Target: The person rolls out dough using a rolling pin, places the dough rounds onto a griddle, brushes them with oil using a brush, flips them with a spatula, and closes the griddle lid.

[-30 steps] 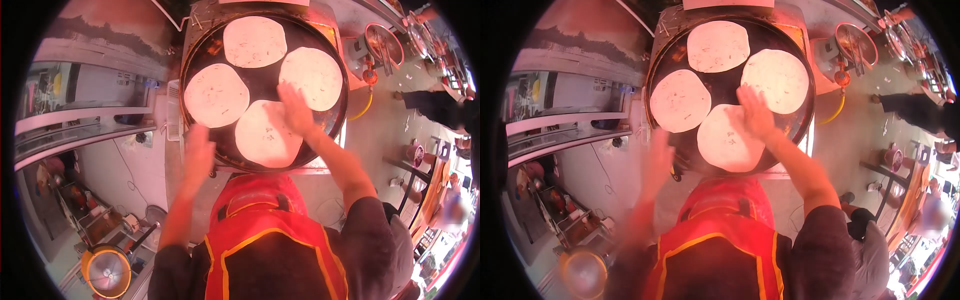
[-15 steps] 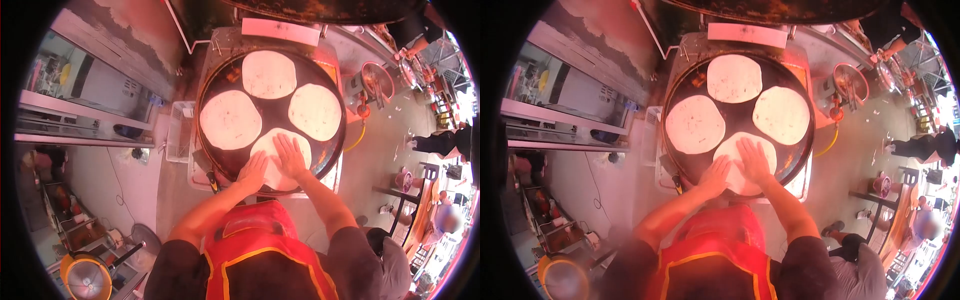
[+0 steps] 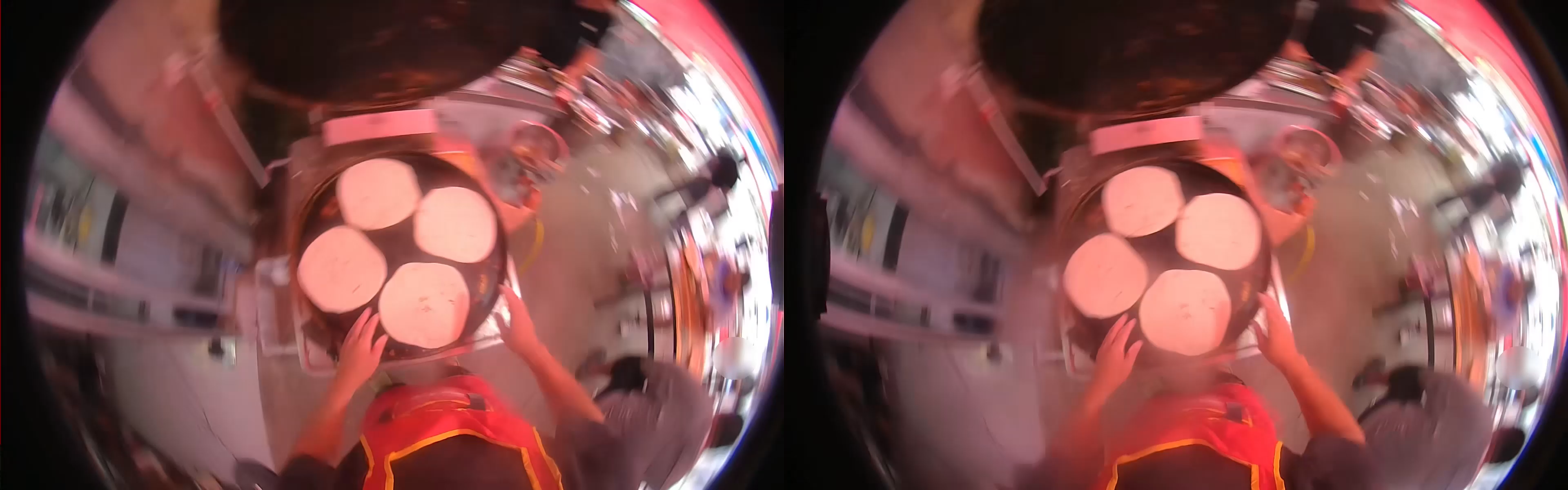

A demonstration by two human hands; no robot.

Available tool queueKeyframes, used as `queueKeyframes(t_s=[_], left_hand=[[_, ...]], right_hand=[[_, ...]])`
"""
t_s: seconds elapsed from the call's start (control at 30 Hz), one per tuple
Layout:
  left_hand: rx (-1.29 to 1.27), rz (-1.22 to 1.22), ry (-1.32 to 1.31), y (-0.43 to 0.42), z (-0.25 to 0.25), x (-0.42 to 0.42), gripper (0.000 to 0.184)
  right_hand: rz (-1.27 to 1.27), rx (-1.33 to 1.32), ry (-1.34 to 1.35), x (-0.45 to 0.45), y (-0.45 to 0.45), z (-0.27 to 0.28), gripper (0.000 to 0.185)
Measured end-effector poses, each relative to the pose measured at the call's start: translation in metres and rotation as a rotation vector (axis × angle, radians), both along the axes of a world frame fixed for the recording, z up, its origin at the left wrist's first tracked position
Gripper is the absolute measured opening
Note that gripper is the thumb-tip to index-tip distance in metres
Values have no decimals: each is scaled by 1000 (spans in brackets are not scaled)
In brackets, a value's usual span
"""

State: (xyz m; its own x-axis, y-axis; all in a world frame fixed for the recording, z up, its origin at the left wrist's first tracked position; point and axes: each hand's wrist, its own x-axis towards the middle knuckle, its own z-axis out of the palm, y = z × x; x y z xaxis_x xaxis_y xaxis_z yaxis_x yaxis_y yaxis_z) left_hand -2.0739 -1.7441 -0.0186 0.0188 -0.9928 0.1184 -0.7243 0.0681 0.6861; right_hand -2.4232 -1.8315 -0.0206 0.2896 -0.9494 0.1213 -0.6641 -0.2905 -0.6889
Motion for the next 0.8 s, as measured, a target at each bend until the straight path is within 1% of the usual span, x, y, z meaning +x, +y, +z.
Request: queueKeyframes(t_s=[0.03, 0.07, 0.1, 0.13, 0.17, 0.2, 0.23, 0.27, 0.33, 0.37, 0.4, 0.43, 0.5, 0.57, 0.6, 0.63, 0.67, 0.7, 0.73, 0.77, 0.8], left_hand=[[-12, 39, -49, 1, 2, -11, 48], [-91, 62, -29, -1, 7, -19, 49], [-85, 119, -20, -1, 3, -29, 49], [-83, 191, -3, 6, 15, -36, 48], [-176, 264, -25, 17, 15, -43, 49], [-192, 320, -36, 29, 1, -47, 51], [-169, 328, -30, 44, 2, -42, 53], [-149, 355, -134, 62, 4, -37, 52], [-114, 527, -96, 99, 1, -20, 51], [-96, 599, -78, 108, 3, -15, 51], [-112, 682, -108, 128, -2, -5, 51], [-134, 752, -134, 149, -13, 4, 50], [-150, 884, -135, 192, -21, 42, 50], [-140, 1032, -95, 244, -26, 81, 50], [-164, 1087, -156, 273, -12, 104, 50], [-188, 1138, -228, 301, -26, 127, 50], [-219, 1196, -312, 328, -38, 154, 50], [-279, 1195, -260, 349, -51, 174, 50], [-333, 1222, -220, 369, -63, 195, 50], [-386, 1278, -192, 399, -66, 220, 50], [-224, 1266, -172, 425, -42, 244, 50]], right_hand=[[-41, -15, 32, -17, 0, -12, 58], [-50, -34, 57, -26, -5, -28, 57], [7, -8, 13, -27, -16, -32, 56], [48, -20, -1, -26, -23, -47, 55], [86, 15, -42, -11, -26, -45, 54], [174, 72, -113, -4, -34, -57, 54], [174, 250, -152, 15, -35, -49, 53], [295, 165, -176, 30, -37, -49, 52], [457, -50, -95, 70, -36, -47, 49], [535, -47, -160, 90, -44, -35, 47], [577, -56, -136, 116, -35, -17, 45], [642, -132, -158, 135, -33, -25, 43], [671, -147, -143, 191, -9, -16, 40], [712, 18, -68, 254, 33, 10, 43], [872, -175, -50, 281, 30, 5, 43], [884, -67, -44, 315, 63, 26, 43], [933, -106, -44, 348, 90, 26, 43], [1002, -143, -34, 379, 109, 21, 43], [1063, -13, -151, 404, 106, -36, 48], [1260, 67, 2, 441, 110, -49, 65], [1375, 43, 62, 483, 137, -38, 64]])
